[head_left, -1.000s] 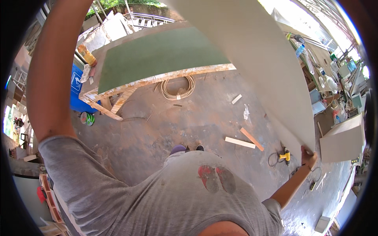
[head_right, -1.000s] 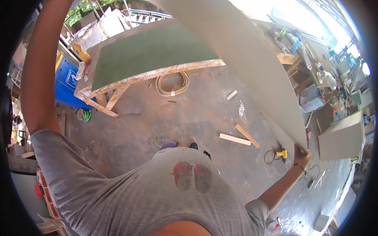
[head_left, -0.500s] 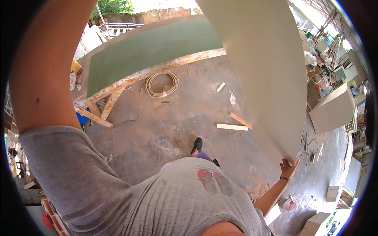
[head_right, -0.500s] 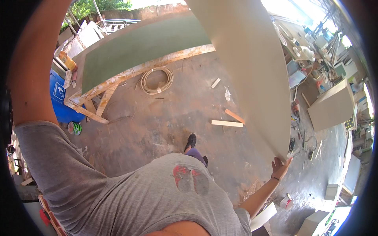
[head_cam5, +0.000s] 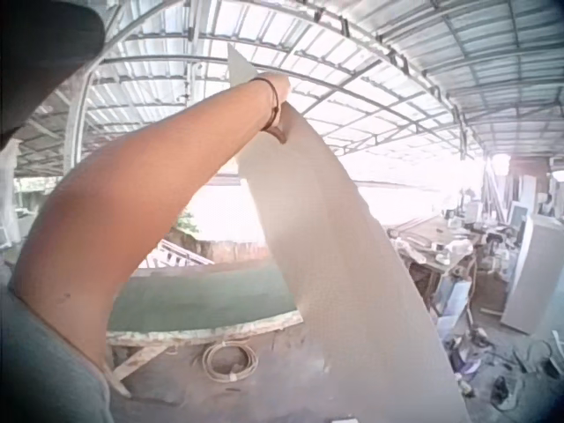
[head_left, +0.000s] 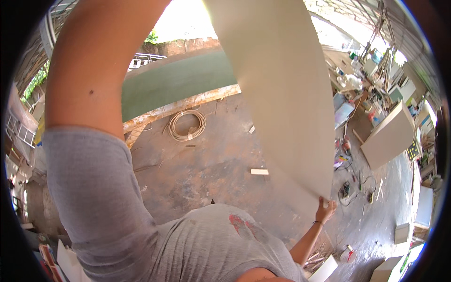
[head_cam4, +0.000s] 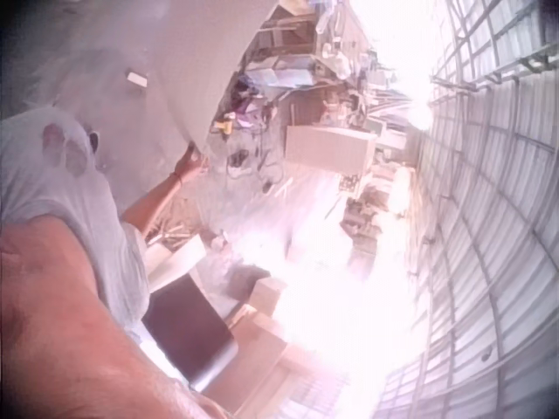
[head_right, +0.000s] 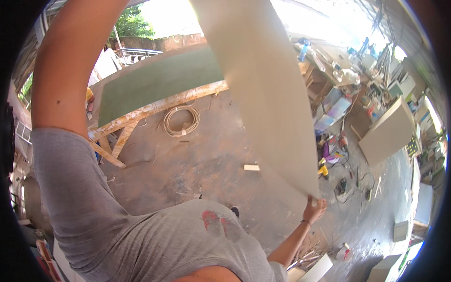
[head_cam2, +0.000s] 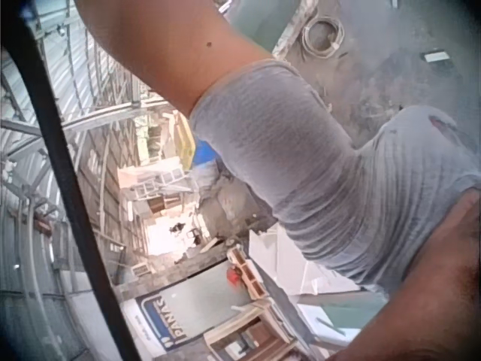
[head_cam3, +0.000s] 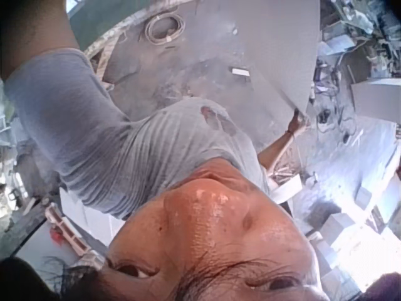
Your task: The person applies adhesive to a wooden board and a laminate sheet, then positions the laminate sheet onto the board and wipes the surface with a cloth.
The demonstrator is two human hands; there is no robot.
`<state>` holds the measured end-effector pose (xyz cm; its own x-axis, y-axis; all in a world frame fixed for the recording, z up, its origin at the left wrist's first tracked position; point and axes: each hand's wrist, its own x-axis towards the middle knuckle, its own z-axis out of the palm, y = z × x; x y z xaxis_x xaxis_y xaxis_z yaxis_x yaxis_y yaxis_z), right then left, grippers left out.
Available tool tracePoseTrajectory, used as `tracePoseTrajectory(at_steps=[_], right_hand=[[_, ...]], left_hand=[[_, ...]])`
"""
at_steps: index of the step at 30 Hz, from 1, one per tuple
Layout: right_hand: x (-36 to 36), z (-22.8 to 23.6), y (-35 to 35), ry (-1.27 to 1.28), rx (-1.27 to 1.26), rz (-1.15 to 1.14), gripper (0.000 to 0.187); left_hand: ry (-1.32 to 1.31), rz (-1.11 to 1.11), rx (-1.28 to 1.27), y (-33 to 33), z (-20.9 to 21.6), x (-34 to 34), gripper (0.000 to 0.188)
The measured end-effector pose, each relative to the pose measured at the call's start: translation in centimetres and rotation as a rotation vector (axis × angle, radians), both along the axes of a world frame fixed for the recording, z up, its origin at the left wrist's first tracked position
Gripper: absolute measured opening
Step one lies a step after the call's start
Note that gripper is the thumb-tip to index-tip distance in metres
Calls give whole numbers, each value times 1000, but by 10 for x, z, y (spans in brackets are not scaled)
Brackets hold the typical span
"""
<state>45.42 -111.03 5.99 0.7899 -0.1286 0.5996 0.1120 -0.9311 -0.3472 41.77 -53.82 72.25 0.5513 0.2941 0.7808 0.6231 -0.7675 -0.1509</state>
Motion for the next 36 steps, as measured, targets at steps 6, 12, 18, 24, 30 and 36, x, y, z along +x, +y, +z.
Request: tracePoseTrajectory(at_steps=[6,12,18,24,30,36], right_hand=[[1,12,76,280,402,332,38],[29,4,110,107,541,436,37],[37,66,193,84,582,542,46],[56,88,237,15,601,722,27],[58,105,275,35,747,979,24],[75,139,274,82,568,991,29]], left_hand=[[118,238,128,-13,23,-6,65],[204,402,172,-31,31,-24,71],[224,467,159,-40,44,-5,49],[-39,391,117,-47,75,8,30],[47,356,233,-48,106,-50,34],[-100,270,405,-53,87,-118,37]])
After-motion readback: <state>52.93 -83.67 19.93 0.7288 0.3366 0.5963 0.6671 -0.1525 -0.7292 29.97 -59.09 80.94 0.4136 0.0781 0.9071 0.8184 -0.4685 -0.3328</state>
